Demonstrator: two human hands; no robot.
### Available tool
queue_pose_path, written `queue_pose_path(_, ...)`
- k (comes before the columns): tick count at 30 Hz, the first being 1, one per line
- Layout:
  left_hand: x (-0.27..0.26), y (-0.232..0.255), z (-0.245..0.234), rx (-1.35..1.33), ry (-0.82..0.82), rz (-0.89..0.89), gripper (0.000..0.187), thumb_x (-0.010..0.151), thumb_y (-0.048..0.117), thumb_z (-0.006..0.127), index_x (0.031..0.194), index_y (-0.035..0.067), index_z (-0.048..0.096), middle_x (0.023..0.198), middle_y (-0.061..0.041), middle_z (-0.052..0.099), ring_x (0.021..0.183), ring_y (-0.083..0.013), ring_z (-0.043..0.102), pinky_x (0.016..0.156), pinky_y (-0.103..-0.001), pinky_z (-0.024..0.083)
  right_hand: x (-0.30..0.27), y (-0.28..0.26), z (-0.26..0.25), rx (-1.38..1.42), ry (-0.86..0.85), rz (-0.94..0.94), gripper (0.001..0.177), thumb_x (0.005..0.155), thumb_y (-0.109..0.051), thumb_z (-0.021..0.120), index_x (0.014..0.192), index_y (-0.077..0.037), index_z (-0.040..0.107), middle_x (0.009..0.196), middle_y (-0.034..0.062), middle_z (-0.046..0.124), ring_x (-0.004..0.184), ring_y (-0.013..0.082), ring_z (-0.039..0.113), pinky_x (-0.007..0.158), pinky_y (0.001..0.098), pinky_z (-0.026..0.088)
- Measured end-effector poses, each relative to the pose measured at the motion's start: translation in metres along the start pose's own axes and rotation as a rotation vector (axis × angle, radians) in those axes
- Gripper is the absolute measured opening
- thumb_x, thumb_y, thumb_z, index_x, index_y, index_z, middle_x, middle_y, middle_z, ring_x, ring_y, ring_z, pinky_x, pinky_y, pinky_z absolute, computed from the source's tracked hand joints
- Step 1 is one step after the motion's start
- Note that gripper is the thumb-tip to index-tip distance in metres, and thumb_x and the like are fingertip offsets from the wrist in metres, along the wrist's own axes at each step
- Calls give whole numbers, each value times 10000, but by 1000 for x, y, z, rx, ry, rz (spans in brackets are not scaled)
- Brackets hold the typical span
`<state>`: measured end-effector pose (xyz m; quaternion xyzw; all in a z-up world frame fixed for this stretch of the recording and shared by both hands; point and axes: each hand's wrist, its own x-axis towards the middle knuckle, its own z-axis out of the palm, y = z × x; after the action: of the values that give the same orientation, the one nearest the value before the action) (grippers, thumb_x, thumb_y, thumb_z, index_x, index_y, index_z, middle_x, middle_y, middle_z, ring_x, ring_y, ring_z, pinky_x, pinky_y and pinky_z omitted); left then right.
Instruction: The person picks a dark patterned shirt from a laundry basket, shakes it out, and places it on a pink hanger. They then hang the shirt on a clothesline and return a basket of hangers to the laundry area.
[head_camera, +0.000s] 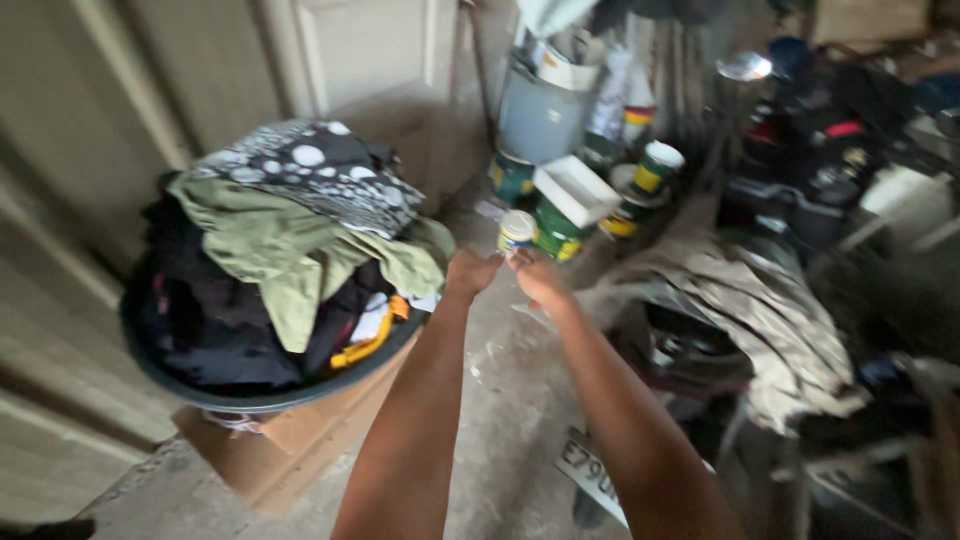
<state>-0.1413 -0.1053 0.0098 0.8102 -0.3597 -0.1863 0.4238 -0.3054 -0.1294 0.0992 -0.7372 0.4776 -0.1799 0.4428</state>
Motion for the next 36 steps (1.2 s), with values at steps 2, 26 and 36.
queue_pose_path(2, -15, 13, 23, -62, -53, 8, 750, 776, 527, 733, 1254, -48, 676, 1225, -301, 679, 1203, -408, 652, 1024, -445, 508, -10, 16, -17, 0, 20, 25, 516, 944, -483, 576, 1383, -217, 628, 1272, 90, 706, 1087, 301, 695, 638, 467, 595)
queue_pose_path(26, -295, 164, 311, -54, -550, 420, 938, 770, 560, 789, 1374, -103, 516, 1377, -330, 544, 1302, -418, 542, 1056, -441, 454, -239, 329, -247, -787, 465, -68, 348, 1006, -317, 517, 1280, -171, 674, 1317, 193, 647, 1176, 420, 630, 961, 498, 513)
queue_pose_path(36, -441, 195, 398, -57, -927, 718, 793, 792, 638, 736, 1257, -1, 669, 1261, -290, 651, 1224, -427, 598, 1004, -485, 487, -391, 419, -301, -420, 878, 526, 588, 964, -578, 553, 1287, -100, 671, 1269, 238, 677, 1233, 421, 620, 1082, 484, 456)
